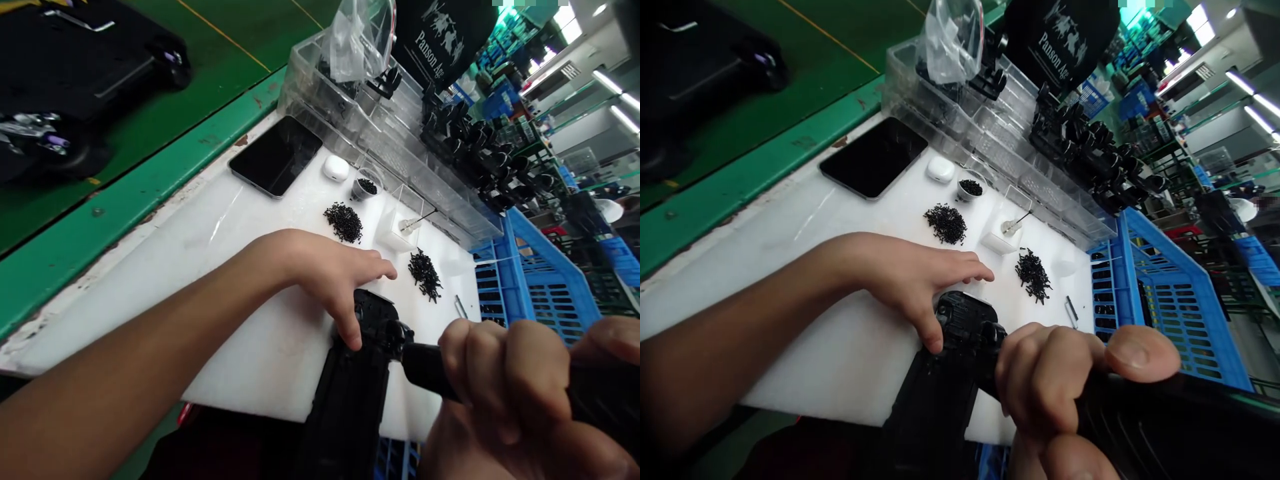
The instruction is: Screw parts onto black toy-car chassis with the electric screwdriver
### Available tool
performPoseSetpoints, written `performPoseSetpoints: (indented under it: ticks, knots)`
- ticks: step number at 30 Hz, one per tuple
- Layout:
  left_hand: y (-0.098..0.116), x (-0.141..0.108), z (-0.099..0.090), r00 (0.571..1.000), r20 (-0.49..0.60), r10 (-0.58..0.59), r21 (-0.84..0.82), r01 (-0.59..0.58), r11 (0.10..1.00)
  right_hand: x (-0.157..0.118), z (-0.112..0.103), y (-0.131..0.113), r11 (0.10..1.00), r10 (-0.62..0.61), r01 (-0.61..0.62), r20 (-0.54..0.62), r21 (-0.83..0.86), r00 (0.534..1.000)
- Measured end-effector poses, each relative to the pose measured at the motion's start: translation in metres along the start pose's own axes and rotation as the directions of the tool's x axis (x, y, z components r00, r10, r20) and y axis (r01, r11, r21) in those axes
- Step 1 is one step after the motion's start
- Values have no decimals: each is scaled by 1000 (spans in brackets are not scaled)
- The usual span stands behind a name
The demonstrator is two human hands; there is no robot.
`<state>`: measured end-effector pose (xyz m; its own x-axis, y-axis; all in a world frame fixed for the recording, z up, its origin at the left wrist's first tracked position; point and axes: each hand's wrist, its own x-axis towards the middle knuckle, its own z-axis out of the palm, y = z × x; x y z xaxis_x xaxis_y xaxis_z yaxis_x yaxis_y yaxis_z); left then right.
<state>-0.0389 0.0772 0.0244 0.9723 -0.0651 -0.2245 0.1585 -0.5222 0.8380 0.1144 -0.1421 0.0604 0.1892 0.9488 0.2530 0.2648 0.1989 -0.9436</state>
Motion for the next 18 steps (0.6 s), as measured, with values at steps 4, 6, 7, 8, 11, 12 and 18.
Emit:
performPoseSetpoints:
  ticks: [4,6,7,8,11,12,18]
  knots:
    - [-1,0,-1,1000,1,-10,-13,10,1000,19,23,-11,960,-63,84,-89,266,994]
    - [-1,-1,-1,1000,9,-14,-16,14,1000,21,26,-10,965,-53,75,-91,252,994]
    - [0,-1,-1,1000,11,-15,-17,15,1000,21,27,-8,968,-51,75,-106,238,993]
    - [0,-1,-1,1000,9,-17,-18,17,1000,21,27,-7,972,-45,71,-118,225,992]
    - [1,0,2,999,-35,-37,-35,36,999,20,30,-3,967,-67,91,-107,238,992]
    - [1,1,4,998,-54,-44,-45,41,998,19,31,-3,960,-73,100,-110,261,991]
    - [0,2,8,994,-106,-39,-78,30,996,15,43,-9,946,12,46,-176,321,984]
